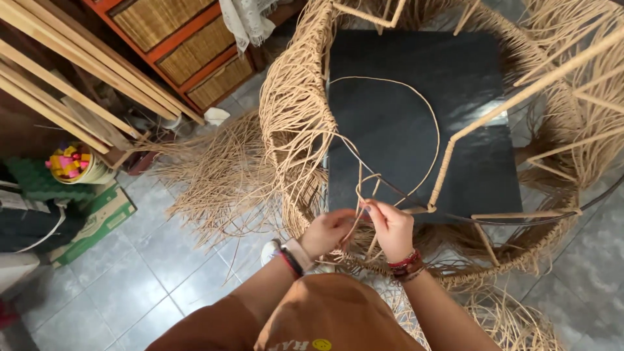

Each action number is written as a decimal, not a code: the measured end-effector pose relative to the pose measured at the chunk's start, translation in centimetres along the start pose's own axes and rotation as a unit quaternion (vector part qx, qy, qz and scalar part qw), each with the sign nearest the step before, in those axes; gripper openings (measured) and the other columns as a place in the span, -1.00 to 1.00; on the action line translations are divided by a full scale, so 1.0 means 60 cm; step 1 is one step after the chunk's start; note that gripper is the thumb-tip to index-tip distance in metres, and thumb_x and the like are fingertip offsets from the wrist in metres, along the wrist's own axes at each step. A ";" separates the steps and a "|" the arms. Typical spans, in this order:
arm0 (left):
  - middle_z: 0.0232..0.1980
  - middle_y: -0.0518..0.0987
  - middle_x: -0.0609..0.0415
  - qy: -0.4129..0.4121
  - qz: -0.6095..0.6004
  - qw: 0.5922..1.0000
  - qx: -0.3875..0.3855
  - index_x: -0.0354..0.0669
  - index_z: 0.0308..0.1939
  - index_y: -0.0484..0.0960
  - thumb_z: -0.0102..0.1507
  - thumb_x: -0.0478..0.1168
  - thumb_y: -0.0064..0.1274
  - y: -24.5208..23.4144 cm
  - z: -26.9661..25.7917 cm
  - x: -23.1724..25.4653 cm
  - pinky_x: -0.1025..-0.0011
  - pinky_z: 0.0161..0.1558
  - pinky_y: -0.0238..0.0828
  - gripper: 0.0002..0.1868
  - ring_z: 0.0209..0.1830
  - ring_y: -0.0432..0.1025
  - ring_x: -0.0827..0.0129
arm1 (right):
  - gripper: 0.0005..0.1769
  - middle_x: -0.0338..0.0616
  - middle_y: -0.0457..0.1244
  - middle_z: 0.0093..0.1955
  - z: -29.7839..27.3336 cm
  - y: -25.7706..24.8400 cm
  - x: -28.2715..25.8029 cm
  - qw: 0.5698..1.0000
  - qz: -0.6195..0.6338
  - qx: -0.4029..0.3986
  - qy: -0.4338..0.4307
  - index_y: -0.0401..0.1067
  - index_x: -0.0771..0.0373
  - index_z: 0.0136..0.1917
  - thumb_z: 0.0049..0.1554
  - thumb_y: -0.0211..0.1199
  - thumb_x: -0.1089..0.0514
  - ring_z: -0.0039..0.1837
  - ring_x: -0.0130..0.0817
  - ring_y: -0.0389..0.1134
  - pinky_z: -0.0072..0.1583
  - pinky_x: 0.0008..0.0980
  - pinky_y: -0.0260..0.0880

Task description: Weaving and tying rattan strands onto a large circular furniture frame

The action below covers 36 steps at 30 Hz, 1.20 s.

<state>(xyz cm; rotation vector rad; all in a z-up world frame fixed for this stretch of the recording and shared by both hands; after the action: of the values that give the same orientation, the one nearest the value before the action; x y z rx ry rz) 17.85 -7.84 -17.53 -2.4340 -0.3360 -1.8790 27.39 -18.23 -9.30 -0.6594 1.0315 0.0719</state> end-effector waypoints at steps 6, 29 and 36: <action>-0.29 0.72 0.09 0.078 0.423 0.850 -0.303 0.24 -0.12 0.76 0.14 0.09 0.01 0.112 -0.008 -0.155 0.23 0.04 0.54 -0.67 -0.14 0.61 0.01 | -0.85 -0.08 0.48 -0.17 0.006 0.015 0.004 0.998 0.048 -0.017 0.040 0.66 0.20 0.00 0.19 0.31 0.25 -0.14 -0.24 0.53 -0.13 -0.32 0.54; -0.34 0.63 0.04 0.192 0.092 0.934 -0.286 -0.15 -0.33 0.69 0.22 -0.29 0.06 0.085 -0.021 -0.132 0.35 -0.08 0.49 -0.90 -0.27 0.53 0.26 | -0.80 -0.01 0.49 -0.13 0.009 0.051 0.008 0.969 0.141 -0.107 0.171 0.65 0.20 0.06 0.23 0.25 0.21 0.01 -0.23 0.50 0.00 -0.23 0.53; -0.33 0.70 0.20 0.031 0.046 0.995 -0.084 0.12 -0.28 0.75 0.25 0.02 0.18 0.030 0.017 -0.007 0.44 -0.01 0.49 -0.84 -0.16 0.61 0.32 | -0.81 0.00 0.48 -0.17 0.017 0.058 -0.001 0.978 0.105 -0.097 0.154 0.66 0.20 0.02 0.22 0.27 0.16 0.02 -0.23 0.48 0.04 -0.18 0.48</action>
<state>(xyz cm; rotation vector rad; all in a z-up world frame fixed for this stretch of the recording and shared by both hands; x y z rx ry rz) 19.11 -9.50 -18.05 -2.4390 -0.0642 -2.0126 26.92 -14.86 -10.51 -0.7521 1.4040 0.2634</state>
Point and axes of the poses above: each hand's wrist, its own z-axis towards the middle knuckle, its own y-axis out of the palm, x = y × z, the point moved 10 cm from there along z, towards the middle knuckle
